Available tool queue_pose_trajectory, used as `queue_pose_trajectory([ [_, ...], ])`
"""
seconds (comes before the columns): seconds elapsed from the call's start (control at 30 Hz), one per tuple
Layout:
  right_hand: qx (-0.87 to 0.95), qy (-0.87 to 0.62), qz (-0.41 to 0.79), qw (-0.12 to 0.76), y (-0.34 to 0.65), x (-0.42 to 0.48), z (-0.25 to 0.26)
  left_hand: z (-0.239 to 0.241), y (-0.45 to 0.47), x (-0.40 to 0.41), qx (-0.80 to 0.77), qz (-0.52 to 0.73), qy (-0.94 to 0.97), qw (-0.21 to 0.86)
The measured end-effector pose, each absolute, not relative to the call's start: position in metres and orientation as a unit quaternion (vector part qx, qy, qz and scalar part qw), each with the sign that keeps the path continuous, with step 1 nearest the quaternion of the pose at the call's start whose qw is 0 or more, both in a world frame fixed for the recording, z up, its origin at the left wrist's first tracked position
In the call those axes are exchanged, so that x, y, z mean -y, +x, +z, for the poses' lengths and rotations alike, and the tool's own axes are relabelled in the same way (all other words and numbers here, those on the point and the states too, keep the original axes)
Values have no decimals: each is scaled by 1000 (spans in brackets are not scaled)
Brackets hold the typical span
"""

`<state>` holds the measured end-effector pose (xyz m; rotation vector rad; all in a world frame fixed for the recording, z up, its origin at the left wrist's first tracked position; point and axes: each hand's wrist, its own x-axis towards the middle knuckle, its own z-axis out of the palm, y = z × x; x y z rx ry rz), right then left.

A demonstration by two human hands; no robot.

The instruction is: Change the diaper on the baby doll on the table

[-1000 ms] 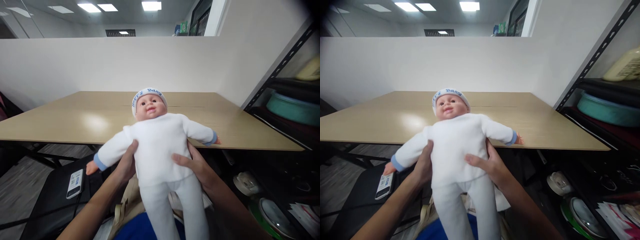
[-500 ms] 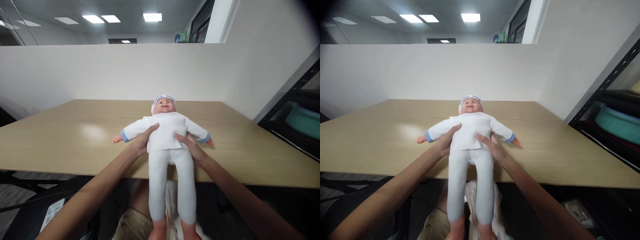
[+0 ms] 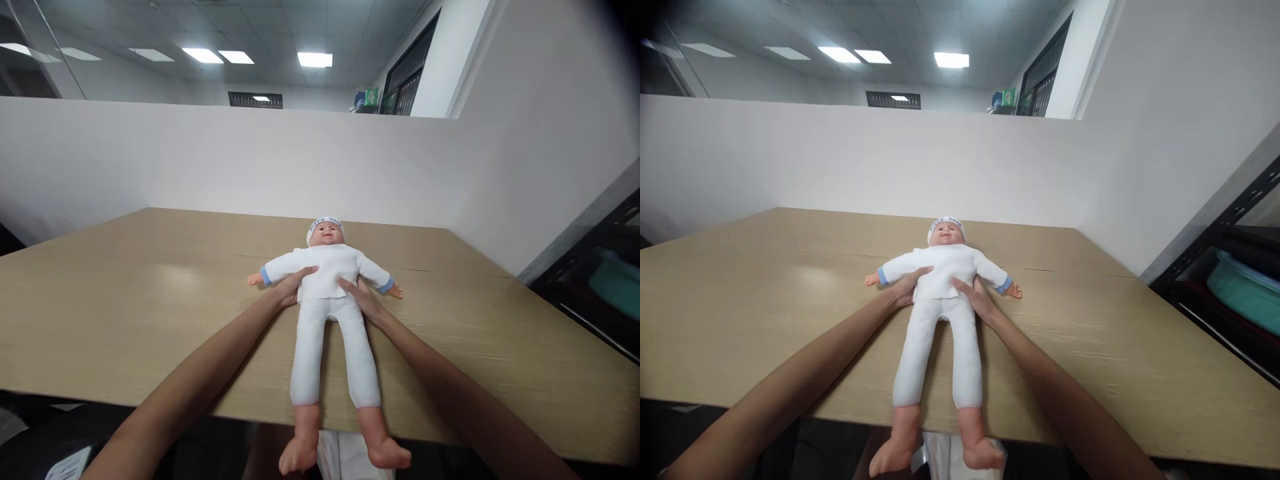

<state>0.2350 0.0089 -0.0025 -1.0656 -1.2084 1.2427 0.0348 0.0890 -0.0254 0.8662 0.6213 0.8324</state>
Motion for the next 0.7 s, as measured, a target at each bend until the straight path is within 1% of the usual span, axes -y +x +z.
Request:
queue_pose_trajectory([
  [0.23,502,-443,503,546,239,-64,-16,-25,44,-132,-270,396,414,774],
  [0.33,487,-449,500,558,240,-89,-21,-23,51,-136,-257,422,423,759],
  [0.47,498,-449,495,552,238,-111,-20,-21,54,-138,-271,462,442,720],
  [0.7,476,-446,525,546,245,-130,-27,-20,55,-151,-296,459,447,708],
])
